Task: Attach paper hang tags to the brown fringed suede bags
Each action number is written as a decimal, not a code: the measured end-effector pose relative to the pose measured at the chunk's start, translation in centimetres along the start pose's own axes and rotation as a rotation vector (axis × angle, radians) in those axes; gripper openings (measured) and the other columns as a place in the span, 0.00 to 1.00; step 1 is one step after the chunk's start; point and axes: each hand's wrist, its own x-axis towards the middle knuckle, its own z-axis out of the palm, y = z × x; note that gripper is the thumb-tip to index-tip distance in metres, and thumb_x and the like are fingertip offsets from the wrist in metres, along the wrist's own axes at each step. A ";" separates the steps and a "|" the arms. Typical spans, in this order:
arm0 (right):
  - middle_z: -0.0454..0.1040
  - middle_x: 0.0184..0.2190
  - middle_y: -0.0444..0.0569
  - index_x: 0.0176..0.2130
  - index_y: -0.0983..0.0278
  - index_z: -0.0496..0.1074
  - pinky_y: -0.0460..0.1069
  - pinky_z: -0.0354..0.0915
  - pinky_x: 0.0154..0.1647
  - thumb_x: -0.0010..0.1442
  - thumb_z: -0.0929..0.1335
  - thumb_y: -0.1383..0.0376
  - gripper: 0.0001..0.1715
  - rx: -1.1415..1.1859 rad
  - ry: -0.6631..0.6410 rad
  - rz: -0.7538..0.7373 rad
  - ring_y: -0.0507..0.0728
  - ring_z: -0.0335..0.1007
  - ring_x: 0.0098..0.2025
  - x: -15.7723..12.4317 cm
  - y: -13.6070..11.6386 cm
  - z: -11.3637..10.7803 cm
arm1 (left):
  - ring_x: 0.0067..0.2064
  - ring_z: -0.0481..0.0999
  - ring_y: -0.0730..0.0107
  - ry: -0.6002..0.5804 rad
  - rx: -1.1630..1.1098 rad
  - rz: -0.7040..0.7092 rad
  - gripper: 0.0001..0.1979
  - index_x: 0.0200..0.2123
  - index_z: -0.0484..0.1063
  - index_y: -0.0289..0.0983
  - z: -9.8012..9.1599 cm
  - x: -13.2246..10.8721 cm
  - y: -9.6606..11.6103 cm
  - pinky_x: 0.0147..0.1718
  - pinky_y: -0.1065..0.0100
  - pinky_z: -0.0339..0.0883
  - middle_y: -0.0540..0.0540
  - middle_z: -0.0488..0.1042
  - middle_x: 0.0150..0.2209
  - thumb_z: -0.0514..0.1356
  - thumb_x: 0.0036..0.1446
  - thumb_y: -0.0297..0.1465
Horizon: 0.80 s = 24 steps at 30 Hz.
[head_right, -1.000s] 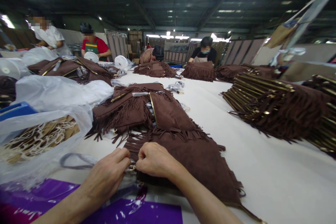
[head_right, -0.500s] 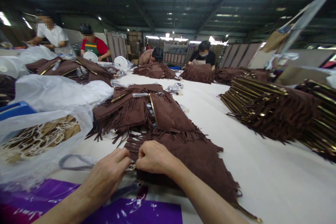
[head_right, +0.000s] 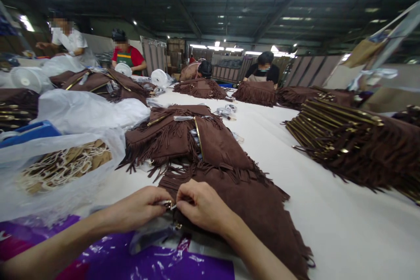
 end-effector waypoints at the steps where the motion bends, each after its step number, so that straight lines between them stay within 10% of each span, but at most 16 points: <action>1: 0.69 0.27 0.42 0.29 0.64 0.70 0.44 0.55 0.32 0.53 0.65 0.76 0.08 -0.046 0.017 0.006 0.51 0.64 0.29 0.0 0.0 0.3 | 0.30 0.67 0.69 -0.013 -0.024 -0.015 0.08 0.24 0.70 0.38 -0.1 0.1 0.1 0.28 0.74 0.58 0.52 0.68 0.25 0.51 0.47 0.26; 24: 0.72 0.27 0.39 0.26 0.63 0.72 0.44 0.55 0.33 0.52 0.72 0.75 0.09 0.021 0.061 0.104 0.51 0.67 0.31 0.3 1.0 1.1 | 0.40 0.72 0.63 0.008 0.239 -0.016 0.10 0.36 0.67 0.39 -1.7 0.5 2.2 0.36 0.68 0.60 0.49 0.74 0.35 0.52 0.50 0.24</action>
